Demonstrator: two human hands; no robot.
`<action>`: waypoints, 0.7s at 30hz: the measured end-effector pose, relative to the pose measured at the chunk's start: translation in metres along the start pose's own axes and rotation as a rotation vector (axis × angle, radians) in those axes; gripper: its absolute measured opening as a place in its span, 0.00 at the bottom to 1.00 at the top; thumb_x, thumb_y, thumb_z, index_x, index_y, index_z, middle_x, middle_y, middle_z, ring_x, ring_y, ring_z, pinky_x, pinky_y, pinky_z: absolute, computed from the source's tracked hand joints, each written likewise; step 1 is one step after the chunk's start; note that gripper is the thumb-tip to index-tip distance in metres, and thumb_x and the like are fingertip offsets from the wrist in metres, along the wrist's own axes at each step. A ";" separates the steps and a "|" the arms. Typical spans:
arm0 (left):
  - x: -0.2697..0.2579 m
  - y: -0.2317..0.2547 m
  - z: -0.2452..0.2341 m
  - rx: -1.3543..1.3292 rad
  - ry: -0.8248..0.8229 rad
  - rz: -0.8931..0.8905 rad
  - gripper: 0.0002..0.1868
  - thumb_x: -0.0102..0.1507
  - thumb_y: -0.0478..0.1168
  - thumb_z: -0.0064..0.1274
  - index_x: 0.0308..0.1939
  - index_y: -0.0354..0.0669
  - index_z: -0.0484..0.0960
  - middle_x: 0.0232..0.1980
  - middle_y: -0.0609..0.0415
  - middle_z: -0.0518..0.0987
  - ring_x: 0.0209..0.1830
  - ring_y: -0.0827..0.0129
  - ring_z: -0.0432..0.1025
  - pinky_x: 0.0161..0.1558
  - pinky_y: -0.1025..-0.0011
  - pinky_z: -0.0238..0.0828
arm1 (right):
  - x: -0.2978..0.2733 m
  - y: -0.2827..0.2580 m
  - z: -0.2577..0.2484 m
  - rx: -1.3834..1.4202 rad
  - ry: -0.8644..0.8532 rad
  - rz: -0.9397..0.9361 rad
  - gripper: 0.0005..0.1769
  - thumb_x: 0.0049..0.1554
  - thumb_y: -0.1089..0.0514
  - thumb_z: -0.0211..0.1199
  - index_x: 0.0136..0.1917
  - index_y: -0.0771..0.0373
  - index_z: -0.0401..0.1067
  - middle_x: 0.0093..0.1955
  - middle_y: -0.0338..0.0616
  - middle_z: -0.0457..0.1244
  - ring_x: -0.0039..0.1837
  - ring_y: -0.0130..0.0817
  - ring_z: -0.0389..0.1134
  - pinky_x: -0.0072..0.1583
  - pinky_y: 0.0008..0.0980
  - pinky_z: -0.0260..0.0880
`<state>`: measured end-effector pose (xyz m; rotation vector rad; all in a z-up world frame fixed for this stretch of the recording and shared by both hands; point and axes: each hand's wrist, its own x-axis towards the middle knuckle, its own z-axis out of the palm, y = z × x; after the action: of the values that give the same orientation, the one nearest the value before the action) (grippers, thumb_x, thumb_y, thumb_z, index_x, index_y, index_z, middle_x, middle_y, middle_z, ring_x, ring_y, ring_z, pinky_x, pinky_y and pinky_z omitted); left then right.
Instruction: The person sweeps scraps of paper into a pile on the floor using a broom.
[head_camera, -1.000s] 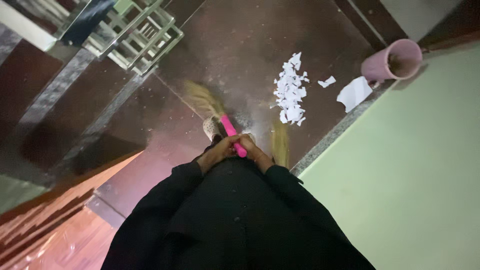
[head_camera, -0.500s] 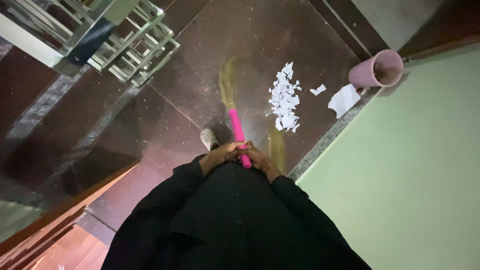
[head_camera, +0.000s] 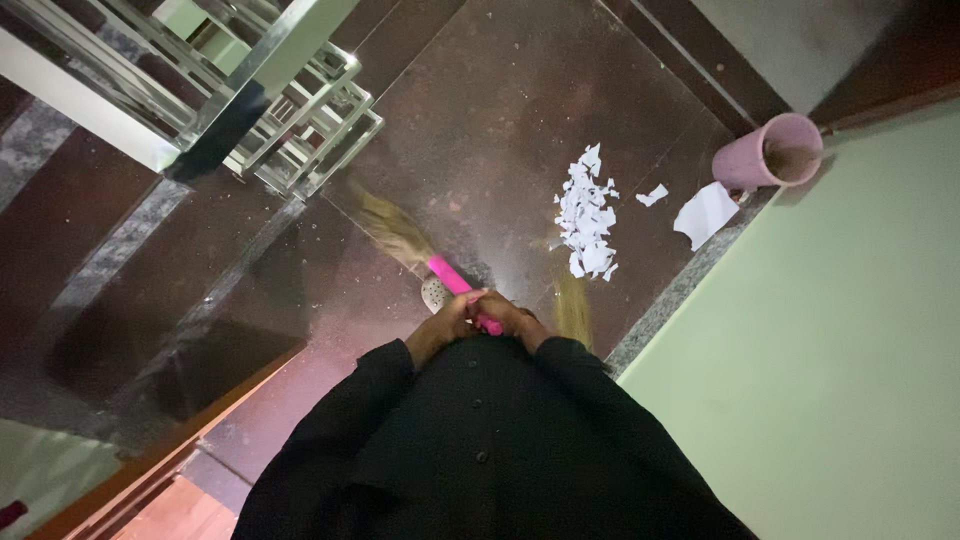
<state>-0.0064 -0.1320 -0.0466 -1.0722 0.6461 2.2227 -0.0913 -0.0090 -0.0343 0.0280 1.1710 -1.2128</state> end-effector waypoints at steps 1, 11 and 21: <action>0.000 0.002 0.001 0.003 -0.005 0.006 0.24 0.58 0.60 0.58 0.49 0.51 0.81 0.42 0.57 0.80 0.43 0.64 0.68 0.41 0.67 0.67 | 0.003 -0.001 0.005 -0.006 0.003 -0.005 0.07 0.63 0.60 0.58 0.51 0.65 0.74 0.42 0.44 0.68 0.39 0.31 0.69 0.40 0.32 0.72; 0.002 0.011 0.003 0.223 -0.139 0.038 0.30 0.65 0.62 0.51 0.56 0.41 0.76 0.49 0.54 0.78 0.47 0.64 0.73 0.48 0.67 0.74 | 0.007 -0.002 0.010 0.094 0.636 -0.167 0.18 0.65 0.55 0.54 0.53 0.76 0.63 0.42 0.56 0.65 0.38 0.40 0.68 0.37 0.42 0.72; -0.001 0.012 0.004 0.315 -0.188 0.113 0.30 0.68 0.61 0.51 0.61 0.41 0.76 0.51 0.54 0.75 0.46 0.66 0.70 0.52 0.67 0.72 | -0.011 0.005 0.003 -0.045 0.630 -0.153 0.20 0.58 0.65 0.54 0.62 0.68 0.54 0.49 0.59 0.67 0.41 0.39 0.72 0.38 0.34 0.75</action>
<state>-0.0160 -0.1384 -0.0413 -0.6751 0.9538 2.1874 -0.0843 -0.0010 -0.0276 0.3100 1.7726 -1.3565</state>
